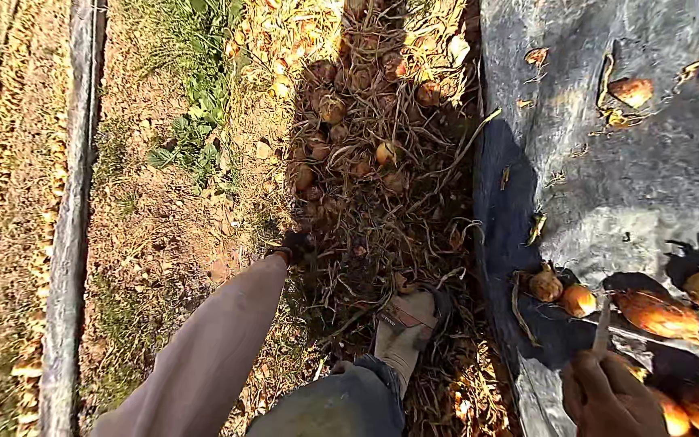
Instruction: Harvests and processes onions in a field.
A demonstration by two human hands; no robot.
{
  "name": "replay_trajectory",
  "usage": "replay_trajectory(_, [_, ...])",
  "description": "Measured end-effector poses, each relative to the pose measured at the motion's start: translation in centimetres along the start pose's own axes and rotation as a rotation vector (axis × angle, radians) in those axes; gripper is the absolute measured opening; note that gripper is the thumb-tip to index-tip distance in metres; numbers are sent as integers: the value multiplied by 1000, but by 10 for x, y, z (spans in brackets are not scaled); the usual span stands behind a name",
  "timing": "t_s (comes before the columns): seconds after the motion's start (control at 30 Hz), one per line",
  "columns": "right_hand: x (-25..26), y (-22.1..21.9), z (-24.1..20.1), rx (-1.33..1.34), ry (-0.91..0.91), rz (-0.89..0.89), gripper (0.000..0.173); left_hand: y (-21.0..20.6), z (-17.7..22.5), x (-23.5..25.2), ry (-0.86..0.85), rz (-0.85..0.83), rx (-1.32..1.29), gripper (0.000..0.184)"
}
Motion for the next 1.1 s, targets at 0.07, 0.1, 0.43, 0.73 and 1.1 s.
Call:
replay_trajectory(0.07, [4, -6, -3, 6, 0, 7, 24, -19, -2, -1, -181, 257, 51, 53])
replay_trajectory(0.1, [6, -8, -3, -10, 9, -4, 26, -27, 0, -6, -216, 308, 68, 51])
replay_trajectory(0.43, [15, -58, 17, -240, -49, -156, 58, -33, 141, -121, -810, 67, 238, 27])
replay_trajectory(0.73, [-7, -97, 0, 122, 222, -162, 59, -112, 236, -235, -1008, -230, 416, 25])
replay_trajectory(1.1, [19, 51, -17, 295, 239, 121, 59, -6, -30, -17, 317, 151, 152, 63])
Point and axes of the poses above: each hand's wrist, its own x-axis towards the middle knuckle, its own y-axis out of the back of the hand, z = x × y, the point moved 5 cm from there along x, towards the middle knuckle
